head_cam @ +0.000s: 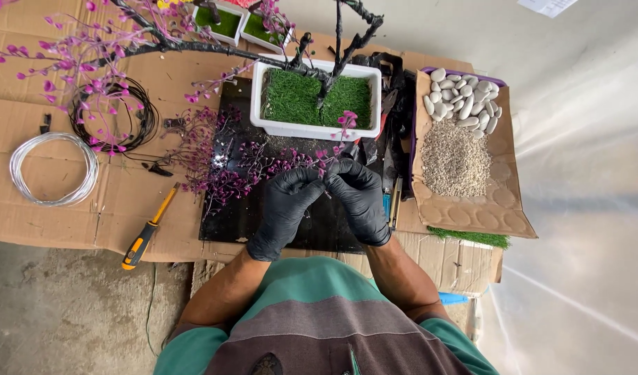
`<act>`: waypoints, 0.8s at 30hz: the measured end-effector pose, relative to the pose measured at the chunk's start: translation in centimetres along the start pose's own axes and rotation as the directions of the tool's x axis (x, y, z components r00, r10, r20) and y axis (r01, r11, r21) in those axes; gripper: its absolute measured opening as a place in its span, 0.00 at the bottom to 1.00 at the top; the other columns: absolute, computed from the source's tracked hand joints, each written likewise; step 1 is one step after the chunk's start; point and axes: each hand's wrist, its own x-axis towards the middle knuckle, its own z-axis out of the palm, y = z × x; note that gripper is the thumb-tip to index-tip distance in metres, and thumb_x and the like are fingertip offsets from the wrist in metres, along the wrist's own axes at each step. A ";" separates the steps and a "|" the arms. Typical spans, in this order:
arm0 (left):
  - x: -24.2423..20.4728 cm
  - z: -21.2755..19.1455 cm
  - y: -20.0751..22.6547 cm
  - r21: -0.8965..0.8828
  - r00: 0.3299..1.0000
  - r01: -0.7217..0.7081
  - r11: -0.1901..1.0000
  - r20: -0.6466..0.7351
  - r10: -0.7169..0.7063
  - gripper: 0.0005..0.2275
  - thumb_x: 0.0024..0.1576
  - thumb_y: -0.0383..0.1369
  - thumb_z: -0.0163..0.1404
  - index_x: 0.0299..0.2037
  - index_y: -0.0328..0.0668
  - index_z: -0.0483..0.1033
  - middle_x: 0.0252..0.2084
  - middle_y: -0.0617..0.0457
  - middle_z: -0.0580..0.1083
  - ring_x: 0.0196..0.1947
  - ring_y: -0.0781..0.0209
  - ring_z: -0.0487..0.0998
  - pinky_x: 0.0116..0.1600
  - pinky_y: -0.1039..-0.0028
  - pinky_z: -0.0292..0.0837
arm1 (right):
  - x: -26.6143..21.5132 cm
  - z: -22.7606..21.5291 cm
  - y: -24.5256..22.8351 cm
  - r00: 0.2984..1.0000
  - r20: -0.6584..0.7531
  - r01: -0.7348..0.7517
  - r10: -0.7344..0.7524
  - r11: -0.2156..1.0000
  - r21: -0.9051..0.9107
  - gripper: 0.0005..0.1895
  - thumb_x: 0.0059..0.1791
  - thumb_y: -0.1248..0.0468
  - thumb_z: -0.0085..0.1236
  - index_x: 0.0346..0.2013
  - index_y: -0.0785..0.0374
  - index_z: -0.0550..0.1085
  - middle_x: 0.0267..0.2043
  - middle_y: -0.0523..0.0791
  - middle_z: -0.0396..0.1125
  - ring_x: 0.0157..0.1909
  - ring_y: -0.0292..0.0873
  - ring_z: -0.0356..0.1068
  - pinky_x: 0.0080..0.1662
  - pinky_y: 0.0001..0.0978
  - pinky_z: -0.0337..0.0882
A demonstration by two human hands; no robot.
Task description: The person assembles artificial plants by attaching purple flower branches to a black tree structure in a white rectangular pot filled with green moss. They repeatedly pick up small purple branches from the table, insert them into the tree, and adjust their placement to create a fuller appearance.
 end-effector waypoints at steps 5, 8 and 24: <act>-0.2 1.0 2.1 0.035 0.998 -0.050 0.998 -0.038 0.051 0.05 0.51 0.22 0.65 0.35 0.37 0.85 0.28 0.49 0.81 0.38 0.66 0.79 0.46 0.70 0.77 | -0.2 0.4 -0.8 0.998 -0.038 0.040 -0.041 0.999 -0.029 0.05 0.47 0.70 0.70 0.35 0.67 0.80 0.33 0.53 0.76 0.43 0.41 0.71 0.52 0.42 0.73; -0.1 1.4 2.6 0.074 0.995 -0.082 0.994 -0.046 0.086 0.05 0.51 0.22 0.65 0.35 0.38 0.86 0.28 0.50 0.81 0.37 0.67 0.79 0.47 0.69 0.77 | 0.1 0.1 -0.6 0.998 -0.041 0.042 -0.044 0.998 -0.049 0.06 0.47 0.69 0.70 0.36 0.67 0.80 0.36 0.53 0.77 0.48 0.42 0.70 0.56 0.46 0.72; 0.3 2.5 3.6 -0.096 0.992 -0.026 0.995 -0.122 0.014 0.06 0.50 0.22 0.65 0.36 0.40 0.84 0.30 0.54 0.81 0.35 0.71 0.78 0.42 0.76 0.75 | 0.1 1.5 -2.7 0.991 0.055 0.114 -0.121 0.987 0.115 0.09 0.45 0.71 0.70 0.39 0.67 0.80 0.38 0.50 0.74 0.46 0.41 0.73 0.52 0.43 0.75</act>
